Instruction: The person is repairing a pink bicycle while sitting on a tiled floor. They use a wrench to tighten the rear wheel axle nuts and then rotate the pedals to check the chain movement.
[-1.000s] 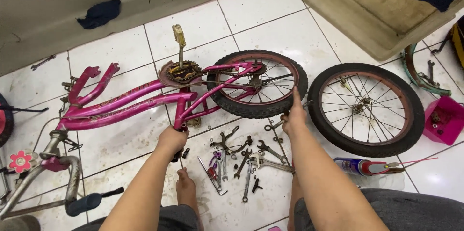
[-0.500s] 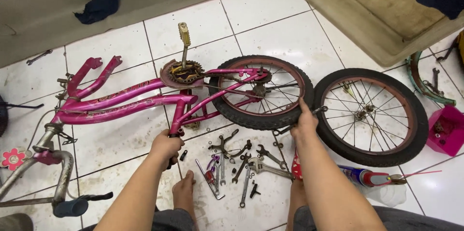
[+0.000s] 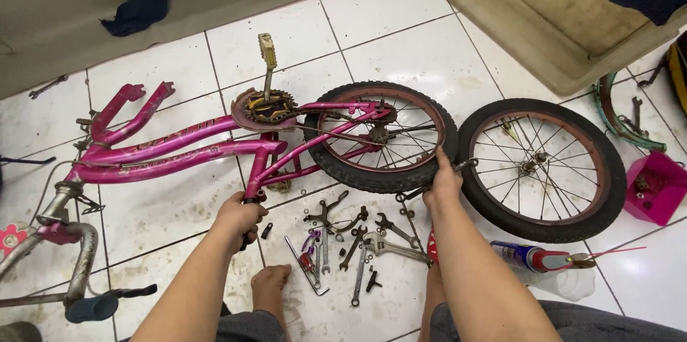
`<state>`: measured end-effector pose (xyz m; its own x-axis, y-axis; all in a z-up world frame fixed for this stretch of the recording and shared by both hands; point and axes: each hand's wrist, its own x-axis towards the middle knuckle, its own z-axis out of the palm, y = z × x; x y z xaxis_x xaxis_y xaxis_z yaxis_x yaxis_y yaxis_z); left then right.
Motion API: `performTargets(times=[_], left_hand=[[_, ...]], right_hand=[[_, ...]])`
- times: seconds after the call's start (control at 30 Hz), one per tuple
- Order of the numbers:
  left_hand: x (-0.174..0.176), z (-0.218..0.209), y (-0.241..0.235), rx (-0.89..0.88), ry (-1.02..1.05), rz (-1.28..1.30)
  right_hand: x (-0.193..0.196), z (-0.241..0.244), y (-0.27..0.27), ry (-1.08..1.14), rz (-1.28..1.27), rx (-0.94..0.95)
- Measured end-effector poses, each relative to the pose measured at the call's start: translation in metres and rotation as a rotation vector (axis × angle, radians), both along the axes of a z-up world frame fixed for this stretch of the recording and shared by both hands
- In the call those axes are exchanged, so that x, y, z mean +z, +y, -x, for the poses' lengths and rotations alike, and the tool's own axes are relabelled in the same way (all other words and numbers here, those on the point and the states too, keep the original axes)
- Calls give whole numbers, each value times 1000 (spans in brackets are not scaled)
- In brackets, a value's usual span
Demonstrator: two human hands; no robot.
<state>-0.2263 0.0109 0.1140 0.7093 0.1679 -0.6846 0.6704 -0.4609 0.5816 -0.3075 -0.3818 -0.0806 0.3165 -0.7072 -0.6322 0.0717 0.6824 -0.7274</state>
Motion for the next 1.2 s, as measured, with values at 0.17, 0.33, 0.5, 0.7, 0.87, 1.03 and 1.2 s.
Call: performTargets(times=[0.17, 0.33, 0.5, 0.7, 0.87, 1.03, 1.2], left_hand=[[-9, -1, 2, 16, 12, 39], [-13, -1, 7, 24, 51, 88], [5, 4, 9, 90, 90, 276], [-16, 32, 39, 160, 104, 268], [-133, 50, 117, -160, 144, -118], [-56, 66, 107, -922, 239, -533], [12, 70, 87, -1178, 175, -678]], right_hand=[[5, -4, 9, 5, 17, -51], [14, -2, 13, -16, -21, -55], [53, 12, 51, 55, -119, 46], [-97, 25, 68, 377, -55, 442], [-58, 38, 110, 524, 144, 980], [21, 60, 151, 535, 451, 1480], [15, 68, 163, 540, 668, 1779]])
